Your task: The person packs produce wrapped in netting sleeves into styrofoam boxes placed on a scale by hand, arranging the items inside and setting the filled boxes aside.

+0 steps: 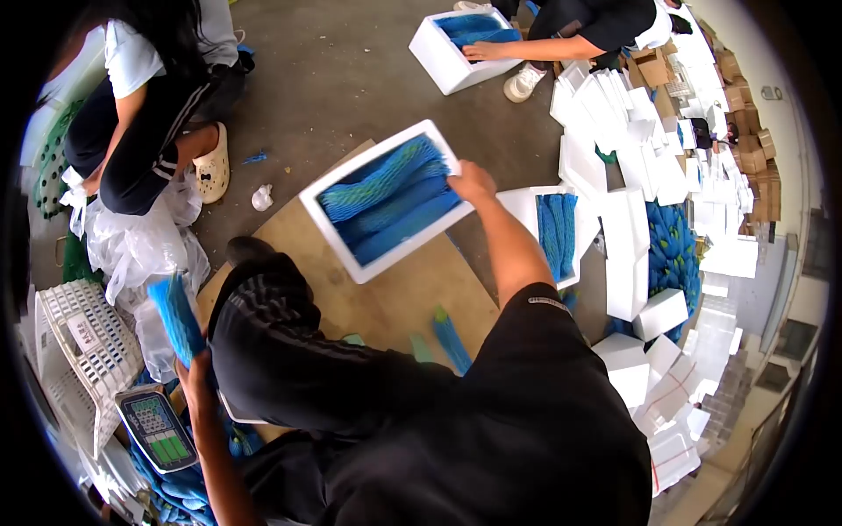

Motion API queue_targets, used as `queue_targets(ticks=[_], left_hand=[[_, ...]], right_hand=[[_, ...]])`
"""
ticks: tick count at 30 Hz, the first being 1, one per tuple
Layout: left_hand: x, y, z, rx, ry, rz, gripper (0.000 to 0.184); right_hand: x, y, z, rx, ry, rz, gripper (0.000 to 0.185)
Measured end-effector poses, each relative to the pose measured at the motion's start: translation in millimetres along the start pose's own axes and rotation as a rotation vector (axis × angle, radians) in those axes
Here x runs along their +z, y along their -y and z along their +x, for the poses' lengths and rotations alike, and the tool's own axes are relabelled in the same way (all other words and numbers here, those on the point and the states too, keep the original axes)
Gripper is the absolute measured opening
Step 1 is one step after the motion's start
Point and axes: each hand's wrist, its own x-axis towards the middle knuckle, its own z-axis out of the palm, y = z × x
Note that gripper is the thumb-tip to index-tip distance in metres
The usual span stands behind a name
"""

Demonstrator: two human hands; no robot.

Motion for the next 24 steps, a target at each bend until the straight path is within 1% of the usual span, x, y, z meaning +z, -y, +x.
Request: queue_targets(ticks=[1,2,3,4,6,7,8,9,10,11,12,13,14,15,16,18,19,20,21,22,23,24], left_hand=[[2.1,3.1,-22.0,-0.038,-0.111,-0.06,0.074],[-12.7,12.1,-38.2,-0.09,-0.093,0.01,0.073],[-12.7,28.0,-53.7,-0.034,-0.195,-0.032,0.072],[-23.8,42.5,-69.6,-0.089,-0.251,0.006,0.073],[-5.3,36.5,-98.0,-0.105,-0.335,-0.035,0.068],[9.5,39.7,-106.3,-0.132,-0.452,-0.077,0.065],[9.1,39.0,-117.0,-0.164,-0.392,-0.109,0.059],[16.2,38.0,-124.0,-0.188,-0.4,-0.151,0.053],[29.7,23.3,-130.4,-0.213,-0.446,-0.163,0.049],[44.2,5.5,-135.4,-0.135,-0.453,-0.107,0.049],[51.0,-0.2,-139.4,-0.097,-0.473,-0.174,0.05],[50.5,-5.8,-141.8,-0.049,-0.455,-0.178,0.055],[49.9,-13.5,-145.1,-0.013,-0.433,-0.192,0.061],[44.9,-14.2,-146.3,0.004,-0.382,-0.189,0.066],[47.6,-27.4,-149.1,0.063,-0.359,-0.18,0.066],[59.3,-53.1,-158.4,0.096,-0.343,-0.106,0.064],[65.9,-63.5,-163.4,0.138,-0.348,-0.113,0.062],[73.9,-73.7,-167.1,0.179,-0.355,-0.12,0.06],[78.9,-85.7,-173.4,0.232,-0.362,-0.008,0.057],[84.6,-102.3,-181.1,0.229,-0.307,-0.058,0.066],[90.9,-113.0,-188.5,0.271,-0.295,-0.036,0.066],[98.5,-118.2,-193.0,0.405,-0.273,-0.102,0.063]], right_hand=[[-7.2,-18.7,8.8,0.051,-0.051,-0.008,0.039],[-11.4,-37.2,19.2,0.097,-0.1,-0.015,0.039],[-16.8,-52.2,24.5,0.141,-0.167,-0.005,0.041],[-19.4,-68.8,29.0,0.184,-0.226,0.005,0.043],[-6.6,-122.5,54.0,0.224,-0.193,-0.033,0.047],[0.0,-149.5,59.6,0.139,-0.148,-0.056,0.053],[9.3,-173.7,66.7,0.033,-0.097,-0.076,0.06],[39.8,-198.6,80.8,0.039,0.012,0.325,0.063],[30.2,-162.0,51.4,-0.07,0.073,0.493,0.058],[27.7,-129.5,21.6,-0.245,-0.022,0.552,0.052],[48.2,-120.6,12.3,-0.351,-0.119,0.611,0.047],[24.9,-60.7,-40.6,-0.195,0.058,0.757,0.045],[23.4,-18.1,-73.3,-0.2,0.172,0.964,0.044],[21.0,23.1,-103.0,-0.229,0.25,1.006,0.045],[15.1,63.1,-133.9,-0.322,0.309,1.015,0.043],[-18.4,136.7,-202.6,-0.566,0.36,1.035,0.037],[-33.8,167.7,-234.4,-0.676,0.363,1.051,0.035],[-57.1,198.5,-273.2,-0.776,0.313,1.024,0.036],[-77.9,218.4,-302.8,-1.014,0.202,0.894,0.039],[-90.4,235.8,-326.7,-1.223,0.095,0.882,0.044],[-101.8,252.3,-354.8,-1.267,0.164,0.947,0.055],[-109.0,267.9,-382.6,-1.256,0.34,1.119,0.071]])
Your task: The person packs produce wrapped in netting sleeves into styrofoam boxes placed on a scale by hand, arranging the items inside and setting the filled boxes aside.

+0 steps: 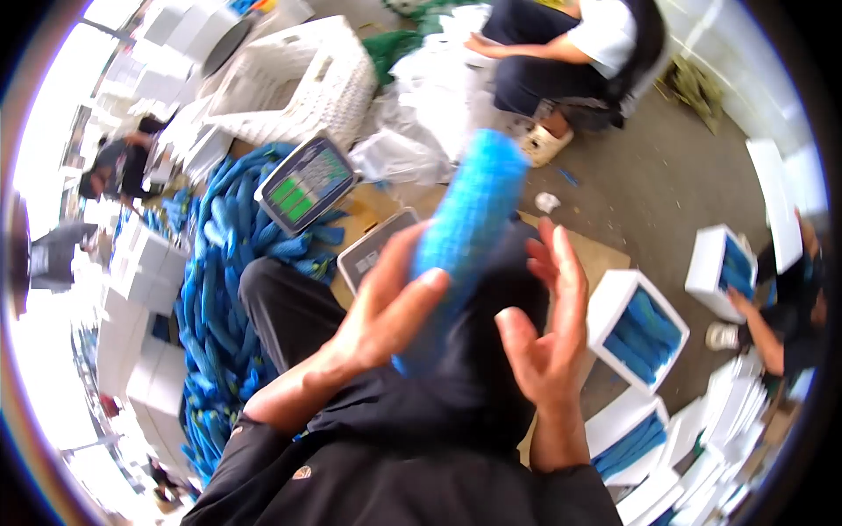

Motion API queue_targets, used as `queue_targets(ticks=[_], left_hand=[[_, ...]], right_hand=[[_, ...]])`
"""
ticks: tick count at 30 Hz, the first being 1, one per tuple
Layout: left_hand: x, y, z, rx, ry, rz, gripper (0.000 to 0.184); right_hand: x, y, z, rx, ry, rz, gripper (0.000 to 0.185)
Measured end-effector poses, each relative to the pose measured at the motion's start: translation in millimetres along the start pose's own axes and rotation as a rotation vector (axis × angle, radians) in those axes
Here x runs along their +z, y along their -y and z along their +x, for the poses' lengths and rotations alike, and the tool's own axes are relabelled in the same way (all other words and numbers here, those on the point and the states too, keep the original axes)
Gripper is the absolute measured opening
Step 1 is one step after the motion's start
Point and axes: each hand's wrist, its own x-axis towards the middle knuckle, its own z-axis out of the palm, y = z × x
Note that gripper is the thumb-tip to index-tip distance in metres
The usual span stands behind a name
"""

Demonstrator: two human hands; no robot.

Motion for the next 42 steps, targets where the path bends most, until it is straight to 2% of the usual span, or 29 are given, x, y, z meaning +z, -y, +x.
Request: queue_targets(ticks=[1,3,4,5,6,10,12,15,18,19,20,22,23,24,25,26,29,30,32,35,36,40,42], left_hand=[[3.8,0.6,-5.6,0.096,0.044,-0.141,0.064],[-7.1,-8.4,-27.8,0.212,0.138,0.025,0.066],[-12.3,-11.9,-36.5,0.403,0.074,0.18,0.067],[-25.3,-8.6,-43.8,0.528,0.065,0.408,0.071],[-35.2,-10.2,-58.5,0.559,-0.055,0.552,0.073],[-72.7,6.8,-133.7,0.369,-0.327,0.476,0.067],[-81.5,22.5,-167.6,0.338,-0.558,0.492,0.068],[-84.2,24.9,-221.1,0.205,-0.816,0.571,0.068],[-85.8,44.2,-285.2,0.132,-1.146,0.637,0.065],[-90.9,42.9,-316.5,-0.006,-1.165,0.61,0.062],[-87.0,62.0,-344.6,-0.078,-1.299,0.655,0.061],[-86.0,91.7,-410.5,-0.332,-1.408,0.579,0.064],[-78.2,99.6,-444.9,-0.496,-1.439,0.404,0.068],[-69.7,128.1,-484.2,-0.525,-1.473,0.075,0.07],[-63.1,144.4,-517.6,-0.641,-1.5,-0.047,0.071],[-52.2,158.1,-551.6,-0.758,-1.476,-0.042,0.072],[0.4,205.8,-627.3,-1.082,-1.521,0.388,0.069],[16.6,195.2,-634.5,-1.153,-1.524,0.414,0.069],[48.1,211.9,-649.2,-1.209,-1.574,0.164,0.068],[105.1,313.7,-661.8,-1.146,-1.835,-0.256,0.067],[112.0,318.0,-649.7,-1.125,-1.927,-0.276,0.061],[116.5,335.9,-596.3,-1.082,-2.025,-0.146,0.043],[117.6,356.8,-578.9,-0.84,-2.008,-0.072,0.038]], right_hand=[[19.7,6.9,-0.1,0.108,0.06,0.126,0.077],[36.9,-3.8,-5.9,0.293,0.259,0.307,0.086],[47.9,3.7,-5.2,0.447,0.249,0.476,0.086],[68.6,24.8,-1.5,0.434,0.188,0.432,0.08],[74.4,16.7,-0.2,0.441,0.202,0.296,0.077],[77.9,-18.2,55.1,0.469,0.714,0.27,0.073],[101.9,-22.1,89.1,0.481,0.905,0.232,0.072],[137.0,-51.7,134.2,0.639,1.042,0.169,0.068],[169.9,-85.0,157.4,0.743,1.088,0.042,0.064],[175.8,-113.4,171.8,0.766,1.148,-0.029,0.063],[181.8,-135.2,182.1,0.786,1.201,-0.098,0.062],[189.9,-141.8,183.7,0.79,1.236,-0.162,0.057],[193.1,-141.5,179.9,0.8,1.221,-0.146,0.058],[197.6,-139.8,177.2,0.81,1.208,-0.137,0.058],[201.3,-140.4,175.7,0.814,1.208,-0.157,0.057],[205.5,-140.4,175.0,0.815,1.207,-0.175,0.057],[215.8,-134.2,169.7,0.826,1.19,-0.253,0.055],[218.7,-131.9,167.7,0.825,1.182,-0.281,0.055],[222.7,-134.9,171.0,0.838,1.221,-0.284,0.049],[231.3,-132.6,170.2,0.843,1.189,-0.338,0.046],[234.0,-137.9,174.6,0.846,1.199,-0.336,0.046],[233.7,-149.8,193.1,0.848,1.171,-0.369,0.046],[233.4,-145.0,190.6,0.745,1.256,-0.388,0.049]])
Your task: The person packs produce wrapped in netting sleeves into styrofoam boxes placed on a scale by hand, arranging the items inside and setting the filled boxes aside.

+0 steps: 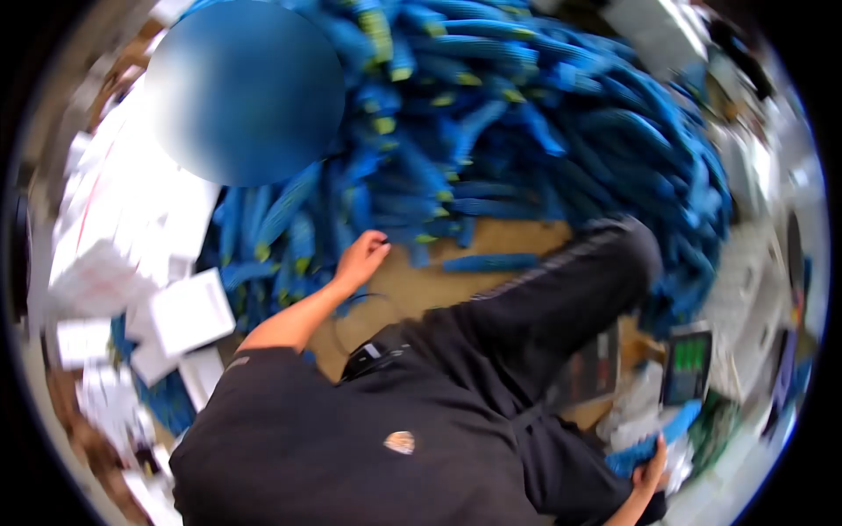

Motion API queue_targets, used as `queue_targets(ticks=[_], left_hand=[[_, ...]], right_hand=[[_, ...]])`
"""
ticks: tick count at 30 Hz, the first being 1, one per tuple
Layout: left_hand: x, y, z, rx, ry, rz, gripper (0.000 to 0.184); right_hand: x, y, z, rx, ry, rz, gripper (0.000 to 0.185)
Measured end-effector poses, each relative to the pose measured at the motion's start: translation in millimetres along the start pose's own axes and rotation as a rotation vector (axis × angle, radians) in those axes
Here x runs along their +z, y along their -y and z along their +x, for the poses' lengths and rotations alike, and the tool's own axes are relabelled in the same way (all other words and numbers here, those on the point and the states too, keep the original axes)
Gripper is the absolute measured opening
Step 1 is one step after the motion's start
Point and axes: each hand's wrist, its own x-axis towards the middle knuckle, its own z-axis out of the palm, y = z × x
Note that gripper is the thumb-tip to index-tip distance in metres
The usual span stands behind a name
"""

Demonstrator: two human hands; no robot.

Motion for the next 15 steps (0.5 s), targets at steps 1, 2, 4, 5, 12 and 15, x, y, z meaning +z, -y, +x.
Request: queue_targets(ticks=[1,2,4,5,12,15], left_hand=[[6.4,-15.3,-2.6,0.071,0.041,-0.069,0.036],[19.0,-17.7,6.4,0.101,0.112,-0.123,0.038],[38.6,-70.0,16.7,0.029,0.321,-0.365,0.033],[53.0,-87.2,27.2,0.099,0.361,-0.386,0.034],[134.1,-314.7,67.9,0.766,0.683,-0.277,0.03],[155.1,-409.7,6.9,1.089,0.846,-0.333,0.033]], right_hand=[[32.5,10.7,-15.0,-0.031,0.054,0.038,0.047],[60.2,22.5,-31.6,-0.03,0.045,0.072,0.045],[73.0,33.0,-52.5,-0.111,-0.092,-0.004,0.041],[61.3,26.5,-50.0,-0.161,-0.184,-0.119,0.046],[124.4,35.5,-127.0,-0.594,-0.577,-0.405,0.084],[194.8,43.6,-190.7,-0.701,-0.635,-0.175,0.075]])
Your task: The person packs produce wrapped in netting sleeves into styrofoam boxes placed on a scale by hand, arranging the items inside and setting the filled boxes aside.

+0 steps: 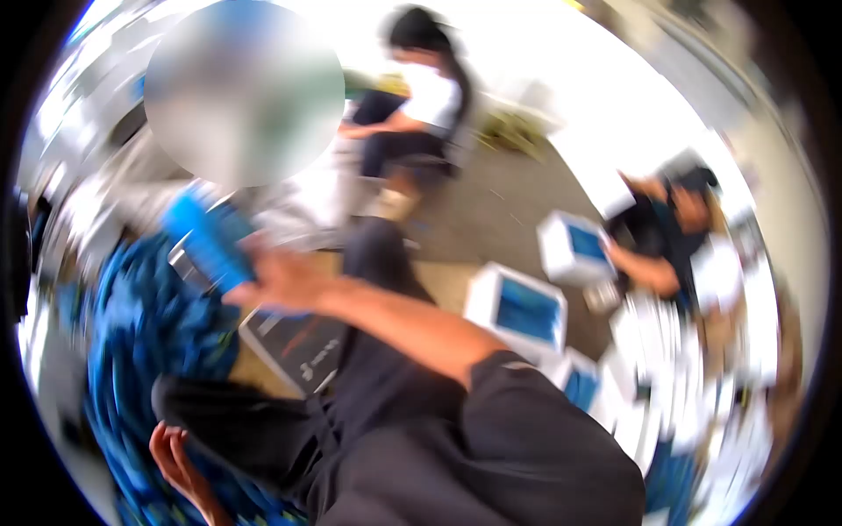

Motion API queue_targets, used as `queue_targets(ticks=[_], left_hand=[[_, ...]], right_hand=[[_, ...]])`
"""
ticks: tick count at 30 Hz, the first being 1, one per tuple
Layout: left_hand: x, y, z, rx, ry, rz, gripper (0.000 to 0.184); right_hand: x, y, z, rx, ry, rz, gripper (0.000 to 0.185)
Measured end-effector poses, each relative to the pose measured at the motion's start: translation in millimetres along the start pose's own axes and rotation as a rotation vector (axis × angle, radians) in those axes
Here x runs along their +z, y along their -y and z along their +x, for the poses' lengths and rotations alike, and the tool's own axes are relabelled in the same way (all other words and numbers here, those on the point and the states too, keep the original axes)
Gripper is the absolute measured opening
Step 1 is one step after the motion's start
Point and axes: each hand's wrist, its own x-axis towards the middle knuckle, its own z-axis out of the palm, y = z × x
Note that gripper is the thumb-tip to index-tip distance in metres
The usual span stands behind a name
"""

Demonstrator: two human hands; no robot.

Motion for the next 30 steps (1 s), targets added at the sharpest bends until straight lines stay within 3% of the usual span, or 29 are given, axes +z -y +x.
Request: queue_targets(ticks=[1,4,5,7,9,13,14,17,21,23,25,28,29,30], left_hand=[[23.6,-25.4,17.0,0.097,0.099,-0.055,0.034],[90.0,-94.8,40.1,0.259,0.679,-0.247,0.062],[108.5,-69.1,49.5,0.228,0.654,-0.216,0.068],[152.7,-57.3,54.1,0.118,0.769,-0.289,0.062],[186.6,-40.8,52.7,-0.006,0.903,-0.372,0.056],[227.0,-5.0,57.6,-0.165,1.113,-0.476,0.047],[234.9,-27.8,46.4,-0.264,1.121,-0.387,0.058],[257.0,-50.8,35.1,-0.295,1.157,-0.392,0.066],[282.7,-67.3,52.8,-0.294,1.517,-0.42,0.069],[298.4,-96.6,38.6,-0.246,1.568,-0.479,0.061],[313.1,-88.9,33.7,-0.143,1.597,-0.507,0.064],[337.5,-91.5,16.5,0.001,1.746,-0.548,0.076],[340.2,-95.0,10.3,0.009,1.778,-0.55,0.078],[342.3,-99.4,3.6,0.019,1.805,-0.552,0.081]], right_hand=[[12.3,11.8,-16.7,-0.045,-0.057,0.09,0.076],[47.2,35.8,-38.0,-0.15,-0.181,0.345,0.079],[59.9,34.4,-29.1,-0.166,-0.174,0.383,0.079],[87.7,11.1,-8.5,-0.263,-0.546,0.196,0.071],[42.4,18.0,-35.2,-0.207,-0.427,0.347,0.074],[-9.5,-2.8,-65.1,0.114,-0.284,0.232,0.069],[-23.4,-8.9,-72.9,0.169,-0.258,0.242,0.065],[-37.4,-47.3,-79.0,0.109,-0.465,0.102,0.054],[-72.2,-70.2,-147.3,0.044,-1.005,-0.302,0.039],[-80.2,-72.7,-198.4,0.248,-1.134,-0.117,0.03],[-65.4,-83.0,-251.4,0.522,-1.302,-0.14,0.027],[-8.1,-118.0,-341.9,0.965,-1.208,-0.165,0.034],[24.1,-144.1,-378.5,1.06,-1.151,-0.228,0.038],[66.2,-163.7,-421.7,1.015,-1.134,-0.386,0.044]])
